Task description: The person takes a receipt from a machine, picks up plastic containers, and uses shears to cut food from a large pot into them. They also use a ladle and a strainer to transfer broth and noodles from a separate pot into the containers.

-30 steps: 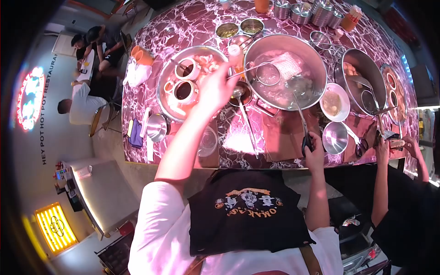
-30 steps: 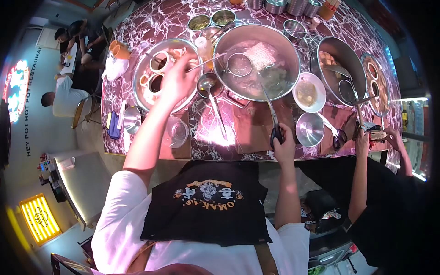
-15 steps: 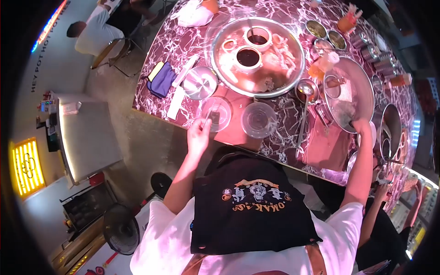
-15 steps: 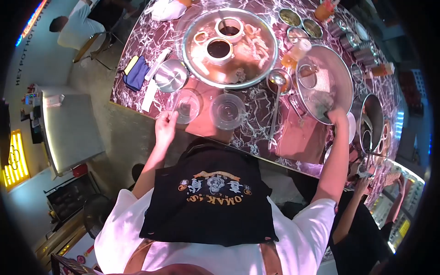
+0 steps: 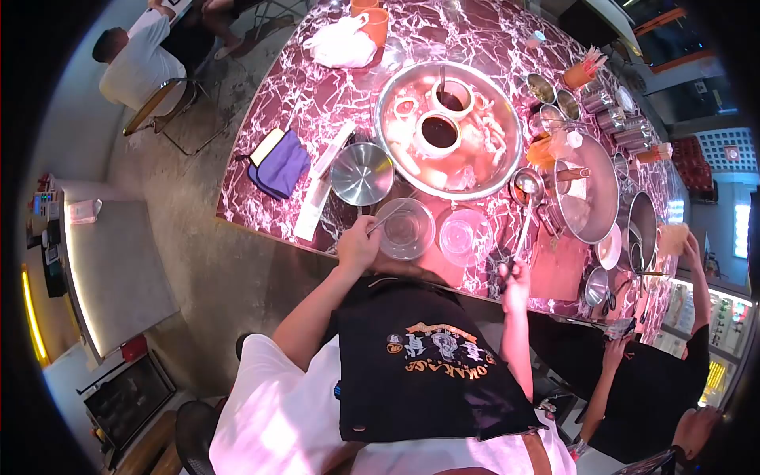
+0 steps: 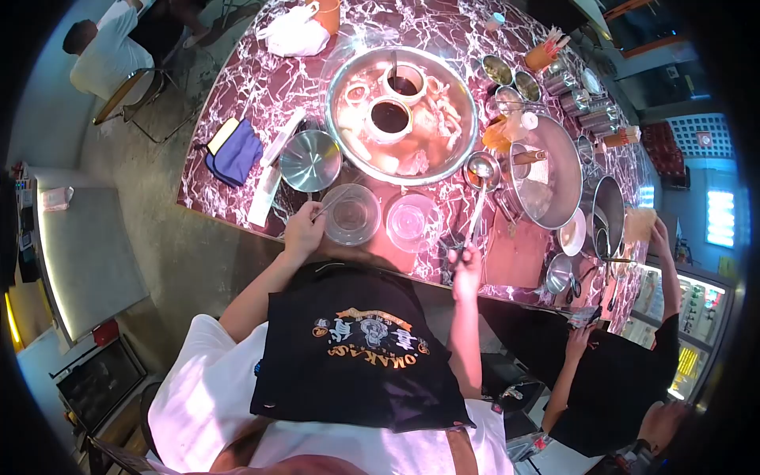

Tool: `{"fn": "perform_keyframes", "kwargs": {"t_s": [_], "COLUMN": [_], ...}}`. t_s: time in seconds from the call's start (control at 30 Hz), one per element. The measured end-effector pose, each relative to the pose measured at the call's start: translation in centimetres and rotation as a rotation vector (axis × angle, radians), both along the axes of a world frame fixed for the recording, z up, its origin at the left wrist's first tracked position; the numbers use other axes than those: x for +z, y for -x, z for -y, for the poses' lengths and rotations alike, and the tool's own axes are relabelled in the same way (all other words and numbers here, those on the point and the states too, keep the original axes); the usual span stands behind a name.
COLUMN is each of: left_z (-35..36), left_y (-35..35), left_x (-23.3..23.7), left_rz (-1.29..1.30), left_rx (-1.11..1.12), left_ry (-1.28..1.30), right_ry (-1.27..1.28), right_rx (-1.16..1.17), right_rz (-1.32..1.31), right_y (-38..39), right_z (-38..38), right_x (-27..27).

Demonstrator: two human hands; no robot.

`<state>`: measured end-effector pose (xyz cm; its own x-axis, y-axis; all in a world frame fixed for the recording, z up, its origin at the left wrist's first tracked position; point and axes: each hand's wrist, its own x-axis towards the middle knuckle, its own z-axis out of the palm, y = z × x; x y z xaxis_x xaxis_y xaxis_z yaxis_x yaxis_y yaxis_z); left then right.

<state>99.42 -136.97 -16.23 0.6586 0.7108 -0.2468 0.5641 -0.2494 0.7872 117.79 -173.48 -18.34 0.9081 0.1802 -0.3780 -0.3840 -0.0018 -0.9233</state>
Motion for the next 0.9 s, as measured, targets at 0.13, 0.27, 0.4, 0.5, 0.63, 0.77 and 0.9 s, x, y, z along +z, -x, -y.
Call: {"fn": "perform_keyframes", "kwargs": {"t_s": [0.13,0.27,0.4,0.5,0.63,0.77,0.9], "left_z": [-0.8,-1.1,-2.9,-5.5,-12.4,-19.6,-21.6], "left_y": [-1.4,-0.5,0.9,-1.3,-11.1,-23.3,-33.1], "left_x": [0.4,2.0,5.3,7.1,8.4,1.8,-3.3], "left_rz": [0.013,-0.05,0.027,0.151,-0.033,-0.12,-0.302], "left_rx": [-0.044,-0.086,-0.138,-0.18,-0.235,-0.413,-0.442], "left_ry": [-0.015,-0.066,-0.097,-0.239,-0.405,-0.647,-0.489], "right_ry": [0.23,0.36,0.297,0.288,0.314,0.359,0.427], "right_rx": [0.145,0.187,0.189,0.223,0.167,0.098,0.067], "right_rz": [0.096,0.192,0.215,0.195,0.315,0.289,0.191], "right_y": [-0.5,-2.2,-2.7,-3.0,-4.3,-5.7,-5.3], "right_z": [-5.6,-6.1,-7.7,-7.6,-5.6,-1.9,-1.2], "right_x": [0.3,-2.1,-0.4,0.0,0.7,1.9,4.4]}}
